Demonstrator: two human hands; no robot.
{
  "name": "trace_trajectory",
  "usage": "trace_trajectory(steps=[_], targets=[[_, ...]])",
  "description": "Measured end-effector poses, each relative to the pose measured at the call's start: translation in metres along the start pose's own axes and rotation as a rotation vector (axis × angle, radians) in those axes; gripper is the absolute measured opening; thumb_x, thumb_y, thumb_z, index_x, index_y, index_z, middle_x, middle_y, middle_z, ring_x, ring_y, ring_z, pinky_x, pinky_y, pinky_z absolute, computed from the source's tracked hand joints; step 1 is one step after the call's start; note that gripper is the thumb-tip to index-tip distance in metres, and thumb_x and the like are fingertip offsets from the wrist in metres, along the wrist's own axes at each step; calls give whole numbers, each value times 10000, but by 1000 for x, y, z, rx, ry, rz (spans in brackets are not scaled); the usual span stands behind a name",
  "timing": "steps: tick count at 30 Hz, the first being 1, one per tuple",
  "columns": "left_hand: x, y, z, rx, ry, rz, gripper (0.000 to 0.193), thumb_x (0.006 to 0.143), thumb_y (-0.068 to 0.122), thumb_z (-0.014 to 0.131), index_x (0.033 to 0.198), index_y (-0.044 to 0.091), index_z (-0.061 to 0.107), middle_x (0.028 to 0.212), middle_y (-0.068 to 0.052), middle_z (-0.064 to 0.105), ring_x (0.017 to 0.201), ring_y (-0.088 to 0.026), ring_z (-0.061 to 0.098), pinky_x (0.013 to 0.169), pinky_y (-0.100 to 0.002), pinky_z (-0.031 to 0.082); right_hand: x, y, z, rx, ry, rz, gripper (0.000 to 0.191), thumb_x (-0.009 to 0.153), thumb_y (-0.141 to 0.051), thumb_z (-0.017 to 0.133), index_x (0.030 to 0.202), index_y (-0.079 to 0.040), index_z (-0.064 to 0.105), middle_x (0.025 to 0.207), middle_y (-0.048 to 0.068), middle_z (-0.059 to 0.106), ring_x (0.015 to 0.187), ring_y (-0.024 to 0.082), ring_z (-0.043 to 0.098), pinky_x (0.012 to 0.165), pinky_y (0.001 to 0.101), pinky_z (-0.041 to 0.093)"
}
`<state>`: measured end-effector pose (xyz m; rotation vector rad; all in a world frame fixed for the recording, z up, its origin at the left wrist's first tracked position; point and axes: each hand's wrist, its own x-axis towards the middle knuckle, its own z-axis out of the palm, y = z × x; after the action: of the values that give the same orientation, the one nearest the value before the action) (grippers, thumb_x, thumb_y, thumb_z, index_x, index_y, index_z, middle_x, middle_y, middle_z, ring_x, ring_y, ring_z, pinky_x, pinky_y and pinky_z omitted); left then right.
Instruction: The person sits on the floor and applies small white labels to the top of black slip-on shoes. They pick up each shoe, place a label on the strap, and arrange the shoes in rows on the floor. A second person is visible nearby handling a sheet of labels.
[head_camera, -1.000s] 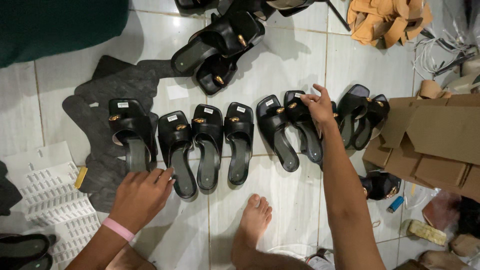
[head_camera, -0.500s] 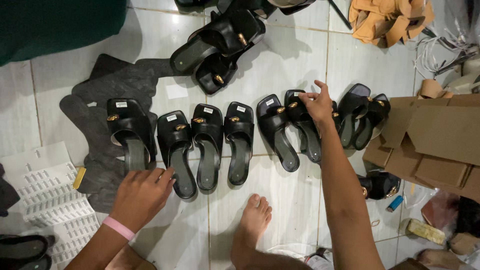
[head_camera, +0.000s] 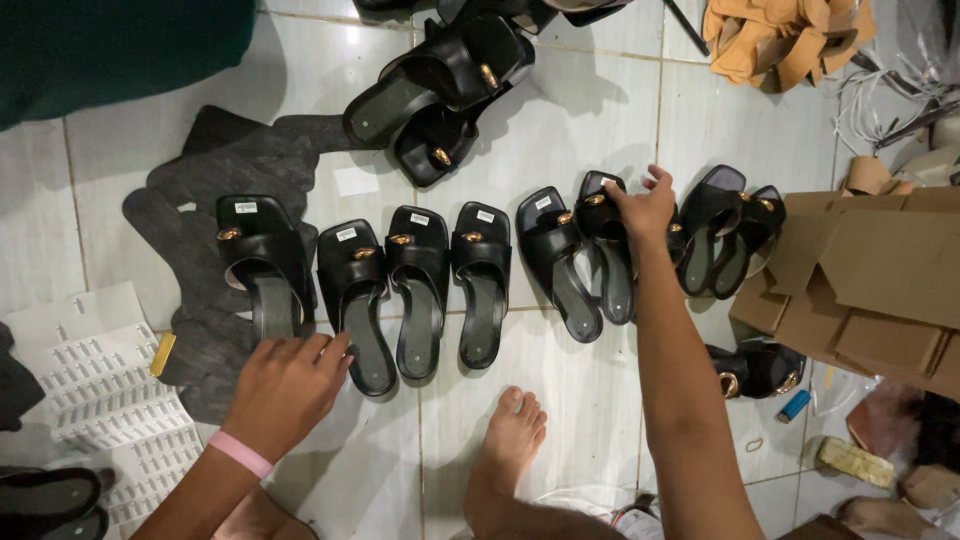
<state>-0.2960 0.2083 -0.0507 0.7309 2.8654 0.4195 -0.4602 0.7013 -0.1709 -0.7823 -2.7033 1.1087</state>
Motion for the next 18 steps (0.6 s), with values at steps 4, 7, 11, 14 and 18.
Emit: trace_trajectory(steps=[4, 7, 11, 14, 18], targets=[[-1, -2, -1, 17, -3, 4, 257, 867, 249, 673, 1070, 96, 716, 848, -49, 701, 737, -253, 697, 731, -392, 532, -1, -6, 3, 270, -204, 202, 678, 831, -234, 901, 1377, -19, 562, 1140, 97, 697, 980, 157, 692, 838, 271, 584], [-1, -3, -1, 15, -25, 7, 249, 869, 247, 673, 1062, 95, 715, 849, -46, 702, 738, -248, 697, 729, -395, 527, 3, -4, 10, 391, -220, 285, 660, 778, -141, 901, 1319, 12, 556, 1058, 96, 729, 904, 164, 722, 787, 279, 614], [-2, -3, 1, -1, -36, 16, 248, 877, 246, 672, 1062, 86, 712, 847, -48, 700, 766, -235, 708, 734, -403, 524, 10, 1, 8, 355, -193, 275, 608, 819, -123, 900, 1327, 7, 592, 1031, 108, 742, 891, 164, 705, 769, 272, 584], [-5, -6, 4, 11, -56, 5, 252, 876, 241, 672, 1075, 94, 716, 857, -41, 707, 754, -230, 704, 751, -395, 531, 6, -2, 6, 166, -168, 11, 622, 882, -194, 868, 1389, -14, 557, 1088, 155, 763, 955, 226, 714, 820, 341, 568], [-8, -11, 8, 25, -48, 31, 295, 858, 248, 678, 1099, 84, 719, 855, -48, 708, 750, -230, 707, 750, -395, 535, -21, -34, 17, -287, -185, -474, 836, 758, -382, 924, 1421, -75, 518, 1224, 154, 708, 1108, 308, 660, 923, 436, 500]])
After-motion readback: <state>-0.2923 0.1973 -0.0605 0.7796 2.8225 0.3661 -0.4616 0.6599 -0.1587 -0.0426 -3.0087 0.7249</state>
